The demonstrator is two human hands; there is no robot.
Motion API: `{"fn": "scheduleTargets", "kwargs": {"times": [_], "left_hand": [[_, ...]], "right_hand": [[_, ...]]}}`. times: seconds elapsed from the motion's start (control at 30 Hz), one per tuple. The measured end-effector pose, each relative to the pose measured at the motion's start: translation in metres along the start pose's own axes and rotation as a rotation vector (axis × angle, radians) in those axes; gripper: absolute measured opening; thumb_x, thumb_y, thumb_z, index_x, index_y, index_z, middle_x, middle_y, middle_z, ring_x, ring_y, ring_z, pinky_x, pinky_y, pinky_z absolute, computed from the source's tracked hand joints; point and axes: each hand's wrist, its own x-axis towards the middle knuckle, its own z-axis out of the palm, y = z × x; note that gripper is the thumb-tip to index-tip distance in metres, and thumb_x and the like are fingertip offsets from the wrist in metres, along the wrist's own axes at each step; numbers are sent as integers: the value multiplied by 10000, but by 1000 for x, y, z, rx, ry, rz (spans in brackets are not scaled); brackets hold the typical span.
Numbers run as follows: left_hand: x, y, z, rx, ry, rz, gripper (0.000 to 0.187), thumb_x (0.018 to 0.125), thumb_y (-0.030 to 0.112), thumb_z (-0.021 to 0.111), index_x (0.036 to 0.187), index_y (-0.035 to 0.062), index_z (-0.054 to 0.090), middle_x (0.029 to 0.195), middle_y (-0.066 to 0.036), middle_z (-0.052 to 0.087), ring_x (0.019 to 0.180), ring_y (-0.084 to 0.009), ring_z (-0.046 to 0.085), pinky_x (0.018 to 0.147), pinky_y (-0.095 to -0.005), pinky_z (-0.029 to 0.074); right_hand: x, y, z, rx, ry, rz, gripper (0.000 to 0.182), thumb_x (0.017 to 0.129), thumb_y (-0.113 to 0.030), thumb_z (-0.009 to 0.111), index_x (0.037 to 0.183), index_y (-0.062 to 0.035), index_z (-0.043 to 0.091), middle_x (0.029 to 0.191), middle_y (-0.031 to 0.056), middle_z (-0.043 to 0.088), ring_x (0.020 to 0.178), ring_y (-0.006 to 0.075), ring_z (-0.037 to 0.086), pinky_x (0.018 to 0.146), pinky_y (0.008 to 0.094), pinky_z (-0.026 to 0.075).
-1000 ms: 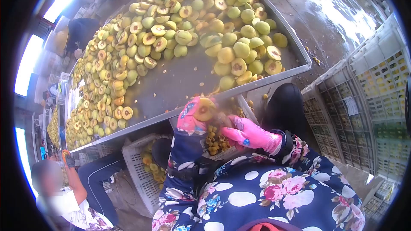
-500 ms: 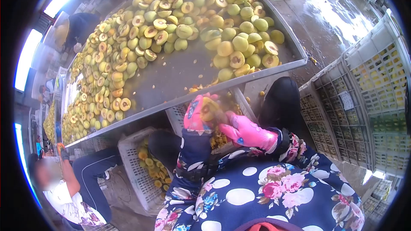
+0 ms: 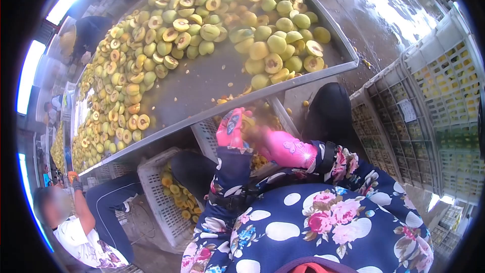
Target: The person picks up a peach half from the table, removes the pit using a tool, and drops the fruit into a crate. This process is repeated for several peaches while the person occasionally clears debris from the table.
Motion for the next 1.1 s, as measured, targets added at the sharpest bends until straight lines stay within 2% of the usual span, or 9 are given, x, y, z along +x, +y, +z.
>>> {"fn": "scheduleTargets", "kwargs": {"times": [0.17, 0.3, 0.4, 0.5, 0.6, 0.8, 0.9, 1.0, 1.1], "left_hand": [[13, -19, -18, 70, 60, 26, 172, 842, 128, 629, 967, 20, 580, 842, -97, 647, 727, -112, 598, 622, -236, 495], [19, -22, -21, 109, 104, 1, 171, 832, 122, 640, 958, 20, 583, 829, -92, 647, 703, -111, 596, 595, -231, 493], [21, -24, -23, 128, 94, 11, 181, 832, 131, 641, 963, 20, 585, 827, -90, 647, 686, -113, 593, 566, -237, 494], [22, -23, -26, 75, 29, -21, 197, 851, 180, 606, 991, 43, 592, 898, -120, 631, 684, -176, 601, 571, -297, 515], [22, -21, -24, 87, 44, -61, 217, 855, 195, 599, 1011, 45, 582, 903, -119, 629, 696, -175, 602, 567, -288, 512], [8, -14, -17, 122, -46, 16, 296, 874, 290, 561, 1053, 54, 563, 958, -110, 613, 780, -183, 600, 604, -291, 514], [12, -15, -20, 80, -142, -20, 348, 883, 334, 537, 1094, 58, 538, 989, -103, 600, 832, -187, 592, 639, -291, 513], [6, -12, -8, -34, -45, -163, 381, 888, 356, 521, 1130, 61, 509, 1007, -99, 591, 853, -193, 588, 662, -292, 515], [10, -12, -6, -125, -79, -194, 380, 891, 357, 518, 1133, 64, 501, 992, -96, 590, 849, -196, 586, 661, -298, 518]], "right_hand": [[12, 37, 25, 14, 55, -123, 460, 780, 4, 483, 1232, -74, 445, 837, 133, 566, 629, 246, 537, 565, 331, 444], [14, 27, 21, 66, -18, -23, 445, 769, -17, 499, 1208, -71, 451, 773, 122, 573, 619, 246, 547, 562, 333, 448], [14, 14, 10, 58, -45, 42, 370, 790, -68, 508, 1158, -64, 466, 669, 71, 544, 530, 197, 531, 490, 302, 440], [11, -23, -18, 480, -238, 413, 259, 835, -139, 507, 1087, -87, 471, 610, 21, 496, 440, 123, 484, 401, 255, 400], [7, -29, -27, 702, -337, 434, 244, 893, -259, 474, 946, -21, 474, 647, 25, 487, 449, 90, 469, 400, 240, 401], [3, -23, -27, 1263, -536, 418, 241, 887, -286, 511, 816, -57, 488, 560, -40, 418, 399, 26, 370, 345, 184, 323], [1, -18, -18, 1354, -513, 413, 232, 897, -268, 487, 822, -48, 490, 548, -52, 404, 390, 20, 350, 340, 177, 300], [-2, -17, -15, 1395, -494, 375, 230, 906, -259, 466, 818, -47, 488, 524, -54, 385, 374, 26, 334, 332, 181, 286], [-3, -14, -16, 1499, -521, 358, 236, 897, -263, 478, 839, -35, 493, 507, -49, 386, 360, 30, 333, 334, 181, 290]]}}
